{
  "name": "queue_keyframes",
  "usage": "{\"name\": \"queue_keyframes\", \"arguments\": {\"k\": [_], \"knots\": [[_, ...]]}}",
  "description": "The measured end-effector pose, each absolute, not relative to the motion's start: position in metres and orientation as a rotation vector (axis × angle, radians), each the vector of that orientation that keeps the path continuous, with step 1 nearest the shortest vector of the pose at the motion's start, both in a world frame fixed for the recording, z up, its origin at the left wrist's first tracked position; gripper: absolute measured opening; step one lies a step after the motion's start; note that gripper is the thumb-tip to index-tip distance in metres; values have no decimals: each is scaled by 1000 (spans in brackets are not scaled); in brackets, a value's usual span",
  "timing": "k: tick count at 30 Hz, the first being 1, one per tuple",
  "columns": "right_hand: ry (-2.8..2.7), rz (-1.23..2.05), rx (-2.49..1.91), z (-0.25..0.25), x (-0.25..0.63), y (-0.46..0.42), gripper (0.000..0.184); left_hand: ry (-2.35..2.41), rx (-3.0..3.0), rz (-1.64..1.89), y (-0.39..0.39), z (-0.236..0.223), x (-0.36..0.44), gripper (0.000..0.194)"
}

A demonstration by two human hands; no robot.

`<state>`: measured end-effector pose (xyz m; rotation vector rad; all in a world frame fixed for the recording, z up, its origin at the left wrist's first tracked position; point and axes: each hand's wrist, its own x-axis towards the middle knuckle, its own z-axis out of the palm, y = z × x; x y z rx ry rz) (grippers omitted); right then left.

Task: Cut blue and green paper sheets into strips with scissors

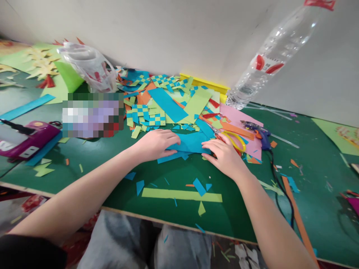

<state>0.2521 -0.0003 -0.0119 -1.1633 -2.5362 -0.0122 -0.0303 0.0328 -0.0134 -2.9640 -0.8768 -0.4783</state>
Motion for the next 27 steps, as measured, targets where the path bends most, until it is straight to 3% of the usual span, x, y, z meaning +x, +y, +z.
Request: {"name": "queue_keyframes", "arguments": {"k": [27], "knots": [[-2473, -5, -1187, -16, 249, 0, 23, -958, -2988, -487, 34, -18, -25, 28]]}}
